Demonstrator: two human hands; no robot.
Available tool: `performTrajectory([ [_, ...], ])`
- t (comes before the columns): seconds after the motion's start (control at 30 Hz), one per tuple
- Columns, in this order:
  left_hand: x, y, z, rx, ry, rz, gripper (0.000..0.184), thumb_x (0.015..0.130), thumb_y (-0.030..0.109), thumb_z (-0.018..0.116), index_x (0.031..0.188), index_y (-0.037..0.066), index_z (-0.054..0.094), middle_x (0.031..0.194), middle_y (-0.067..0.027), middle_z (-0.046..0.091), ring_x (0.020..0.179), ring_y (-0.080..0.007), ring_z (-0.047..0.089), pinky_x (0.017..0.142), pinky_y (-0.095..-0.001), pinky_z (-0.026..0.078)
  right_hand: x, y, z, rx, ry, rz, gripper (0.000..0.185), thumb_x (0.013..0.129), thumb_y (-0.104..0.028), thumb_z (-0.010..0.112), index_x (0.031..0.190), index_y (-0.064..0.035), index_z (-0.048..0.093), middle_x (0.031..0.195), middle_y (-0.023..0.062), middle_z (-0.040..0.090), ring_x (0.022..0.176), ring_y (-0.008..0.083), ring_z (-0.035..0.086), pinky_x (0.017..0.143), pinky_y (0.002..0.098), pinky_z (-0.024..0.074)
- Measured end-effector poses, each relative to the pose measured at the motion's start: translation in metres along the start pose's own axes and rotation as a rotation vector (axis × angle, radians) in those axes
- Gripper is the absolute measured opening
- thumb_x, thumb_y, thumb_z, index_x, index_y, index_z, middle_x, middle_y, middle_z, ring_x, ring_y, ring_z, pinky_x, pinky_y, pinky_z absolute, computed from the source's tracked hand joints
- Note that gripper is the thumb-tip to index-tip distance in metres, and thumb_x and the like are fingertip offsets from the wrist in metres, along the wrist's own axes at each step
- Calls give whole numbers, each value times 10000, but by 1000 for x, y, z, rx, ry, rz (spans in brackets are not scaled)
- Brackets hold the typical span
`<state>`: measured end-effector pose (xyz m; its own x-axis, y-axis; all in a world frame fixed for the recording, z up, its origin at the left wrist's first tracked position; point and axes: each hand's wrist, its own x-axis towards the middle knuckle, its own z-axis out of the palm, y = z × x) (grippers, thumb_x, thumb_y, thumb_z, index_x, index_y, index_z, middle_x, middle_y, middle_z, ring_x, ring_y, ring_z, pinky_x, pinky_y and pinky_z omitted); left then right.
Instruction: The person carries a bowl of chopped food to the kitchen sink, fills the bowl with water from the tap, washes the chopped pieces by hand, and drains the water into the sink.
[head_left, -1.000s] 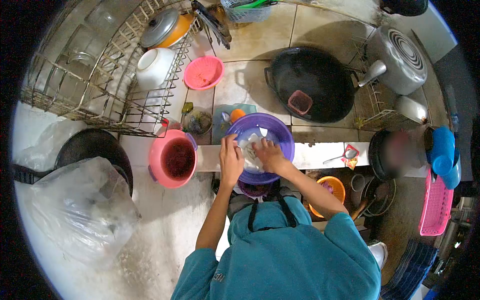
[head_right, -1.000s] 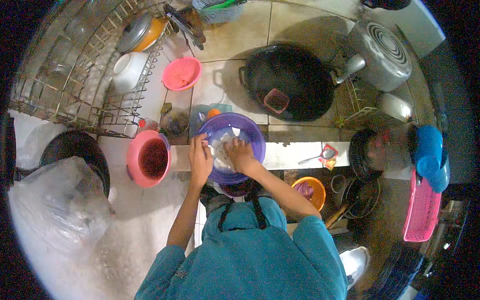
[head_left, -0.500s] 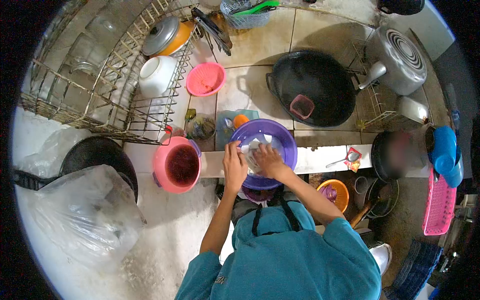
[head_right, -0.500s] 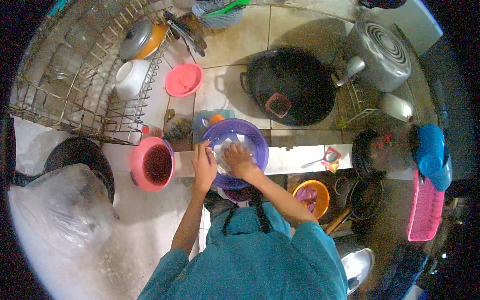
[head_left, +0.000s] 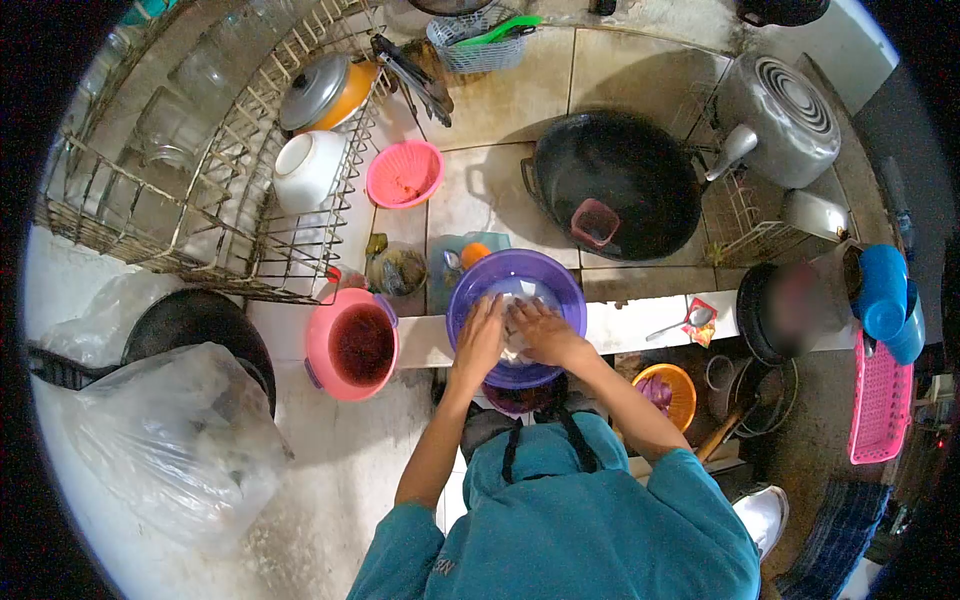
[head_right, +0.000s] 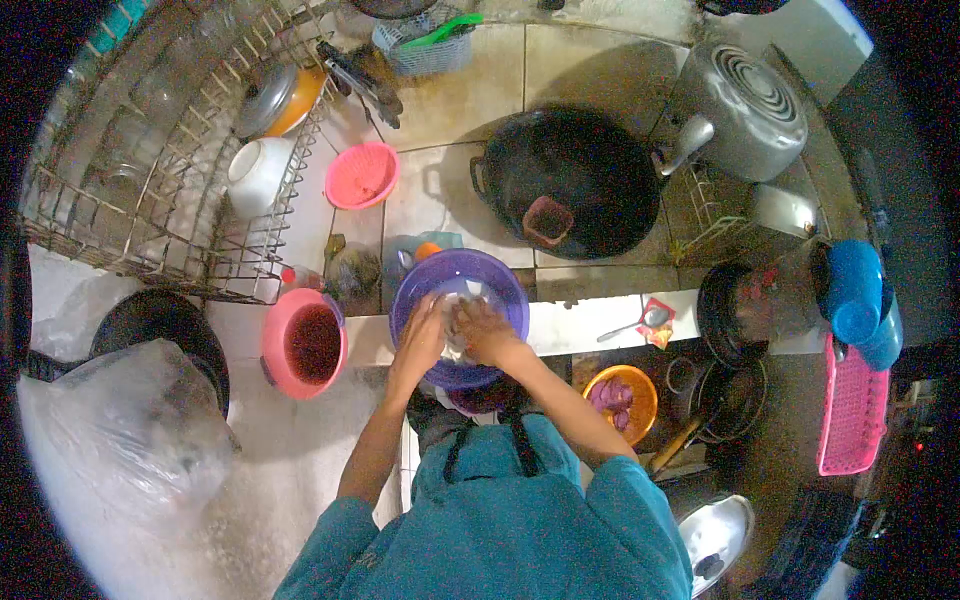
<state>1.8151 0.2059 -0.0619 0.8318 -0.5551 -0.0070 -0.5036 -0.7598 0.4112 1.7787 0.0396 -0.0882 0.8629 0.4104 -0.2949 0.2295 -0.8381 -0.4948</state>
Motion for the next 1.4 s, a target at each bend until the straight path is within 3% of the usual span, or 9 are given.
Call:
performTrajectory([
  [0.27, -4, 10, 3, 145, -386, -67, 684, 898, 251, 607, 1416, -94, 323, 1484, -290, 308, 1387, -430, 294, 1145, -457, 270, -23, 5, -22, -84, 135, 95, 478, 808, -127, 645, 1248, 20, 530, 1178, 206, 561, 1102, 400, 540, 957, 465, 450],
  [0.47, -6, 15, 8, 226, -465, -39, 811, 897, 382, 612, 1527, 99, 187, 1573, -243, 94, 1438, -460, 120, 1150, -563, 179, -37, 15, -33, 71, 557, 79, 205, 812, -52, 599, 993, 43, 593, 969, 229, 588, 937, 395, 584, 807, 447, 487],
  [0.6, -7, 6, 15, 72, -356, 31, 926, 824, 366, 710, 1548, 250, 145, 1588, -222, 37, 1455, -449, 44, 1150, -603, 94, -47, 23, -47, 241, 791, 291, 283, 837, -141, 623, 1013, 66, 543, 1001, 282, 584, 867, 447, 603, 764, 491, 514],
  [0.73, -2, 23, -1, 173, -505, 9, 855, 813, 238, 723, 1524, 176, 251, 1583, -228, 49, 1445, -483, 19, 1122, -654, 104, -46, 40, -26, 362, 498, 526, 378, 820, -256, 702, 1019, 52, 611, 959, 297, 639, 964, 487, 596, 787, 492, 501],
  [0.83, 1, 3, 18, 232, -402, 70, 873, 782, 171, 735, 1519, 174, 267, 1580, -232, 69, 1444, -485, 31, 1120, -654, 119, -31, 59, -4, 517, 488, 496, 351, 822, -244, 693, 966, 72, 639, 888, 318, 643, 890, 507, 605, 754, 492, 506],
  [0.97, 10, -18, 25, 93, -312, 83, 854, 835, 208, 690, 1537, 183, 204, 1593, -198, 88, 1457, -450, 30, 1154, -590, 104, -21, 84, 14, 843, 465, 326, 221, 871, -130, 623, 907, 86, 649, 708, 82, 655, 632, 218, 595, 615, 377, 488],
  [1.0, 10, -18, 22, 115, -356, 64, 844, 837, 202, 686, 1534, 169, 212, 1588, -204, 104, 1453, -456, 44, 1157, -580, 111, -25, 77, 1, 940, 398, 315, 293, 860, -197, 620, 918, 89, 649, 717, 264, 646, 627, 305, 639, 607, 417, 483],
  [1.17, 14, 0, -14, 135, -405, 68, 780, 847, 189, 675, 1514, 132, 273, 1575, -215, 156, 1435, -489, 93, 1167, -538, 139, -21, 91, 25, 812, 506, 340, 251, 849, -159, 622, 918, 81, 637, 803, 253, 621, 767, 341, 603, 725, 441, 466],
  [1.4, 31, 23, -111, -163, 255, -21, 567, 917, 107, 574, 1452, 86, 388, 1506, -199, 335, 1396, -416, 289, 1146, -457, 251, -13, 65, -78, 699, 571, 426, 206, 838, -97, 609, 967, 62, 633, 882, 274, 627, 861, 393, 607, 785, 459, 447],
])
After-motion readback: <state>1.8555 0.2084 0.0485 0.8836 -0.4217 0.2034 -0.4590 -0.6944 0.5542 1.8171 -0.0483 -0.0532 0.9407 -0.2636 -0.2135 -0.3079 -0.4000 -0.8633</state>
